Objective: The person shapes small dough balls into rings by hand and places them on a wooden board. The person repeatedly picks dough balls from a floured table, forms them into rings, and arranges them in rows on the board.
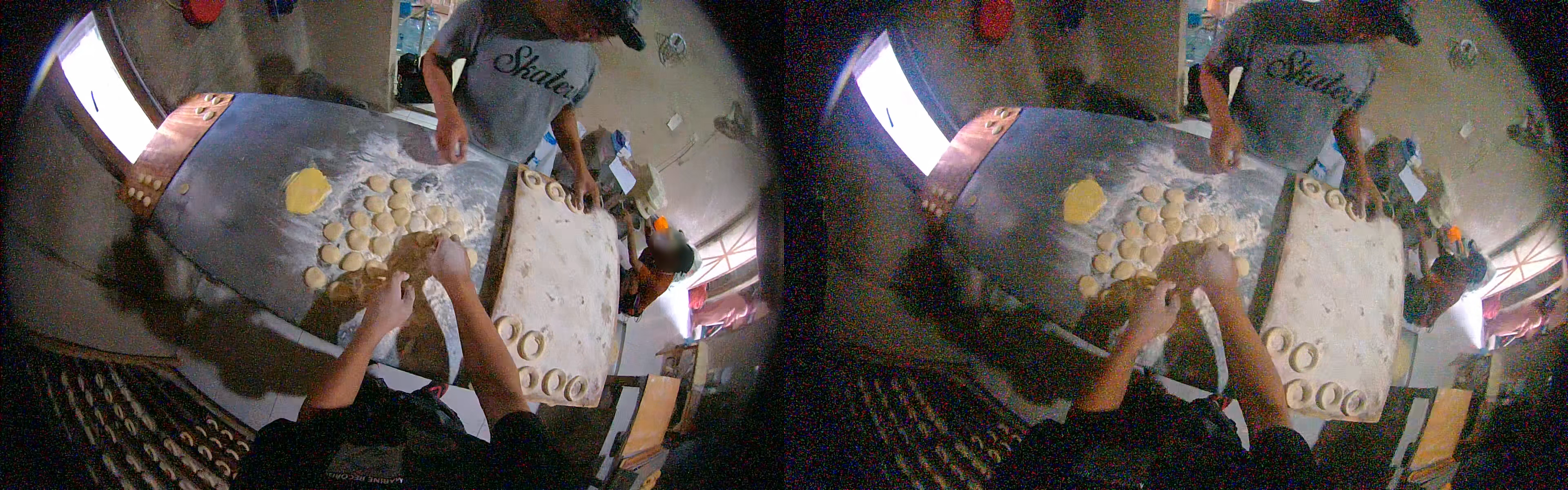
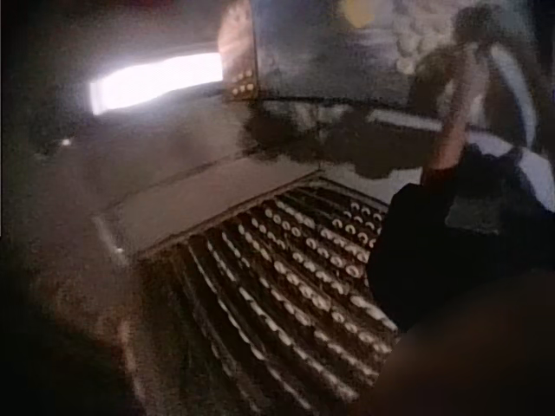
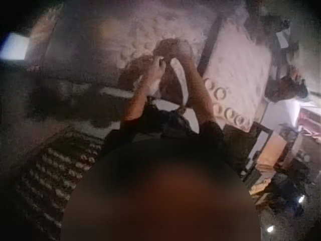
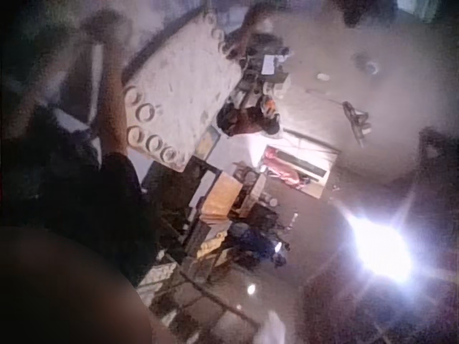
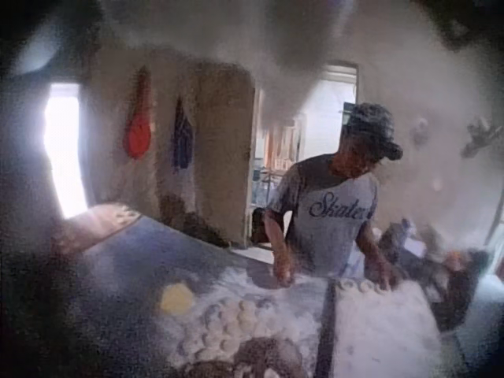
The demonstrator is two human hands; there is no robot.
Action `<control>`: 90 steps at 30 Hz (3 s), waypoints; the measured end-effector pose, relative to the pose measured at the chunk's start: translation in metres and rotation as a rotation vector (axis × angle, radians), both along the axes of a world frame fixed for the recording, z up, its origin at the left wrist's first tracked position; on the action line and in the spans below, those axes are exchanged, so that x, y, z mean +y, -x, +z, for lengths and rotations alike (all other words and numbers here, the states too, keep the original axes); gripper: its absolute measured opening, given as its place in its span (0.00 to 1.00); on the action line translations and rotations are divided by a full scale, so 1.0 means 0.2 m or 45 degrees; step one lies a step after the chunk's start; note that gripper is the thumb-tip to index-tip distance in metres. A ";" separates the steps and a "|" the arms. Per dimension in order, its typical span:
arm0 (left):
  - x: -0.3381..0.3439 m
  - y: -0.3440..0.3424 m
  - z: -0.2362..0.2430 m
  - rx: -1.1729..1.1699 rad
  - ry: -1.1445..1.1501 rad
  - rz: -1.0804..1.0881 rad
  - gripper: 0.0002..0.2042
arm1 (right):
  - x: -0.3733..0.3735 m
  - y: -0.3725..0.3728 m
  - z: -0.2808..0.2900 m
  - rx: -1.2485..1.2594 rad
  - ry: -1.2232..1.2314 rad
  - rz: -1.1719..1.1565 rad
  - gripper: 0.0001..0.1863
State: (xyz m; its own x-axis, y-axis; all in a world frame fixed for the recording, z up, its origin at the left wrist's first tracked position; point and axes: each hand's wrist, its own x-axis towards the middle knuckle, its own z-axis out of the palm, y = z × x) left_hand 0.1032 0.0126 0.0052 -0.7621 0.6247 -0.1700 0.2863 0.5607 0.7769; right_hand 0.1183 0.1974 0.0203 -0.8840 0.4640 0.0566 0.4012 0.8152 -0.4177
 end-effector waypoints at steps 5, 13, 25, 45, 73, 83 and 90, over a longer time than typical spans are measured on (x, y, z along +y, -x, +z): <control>0.00 0.14 -0.12 0.258 -0.008 -0.002 0.22 | -0.09 -0.04 0.03 -0.055 0.430 0.015 0.19; -0.02 0.20 0.18 -0.220 -0.561 -0.144 0.18 | -0.15 -0.29 0.28 0.367 1.369 0.079 0.32; 0.14 0.02 0.24 0.062 -0.884 0.005 0.23 | -0.17 -0.40 0.28 0.641 1.818 0.251 0.30; 0.89 -1.24 0.28 -0.033 -0.729 -0.671 0.16 | 0.17 -1.76 0.36 1.583 1.396 -0.110 0.25; 1.74 -2.03 0.22 0.570 0.172 -1.346 0.25 | 0.69 -2.78 0.21 0.306 0.394 -1.530 0.44; 1.62 -2.03 0.24 0.492 0.271 -1.564 0.41 | 0.60 -2.77 0.10 0.003 0.576 -1.534 0.50; 1.51 -1.88 0.32 0.307 -0.030 -1.611 0.20 | 0.55 -2.67 0.09 -0.249 -0.113 -1.493 0.47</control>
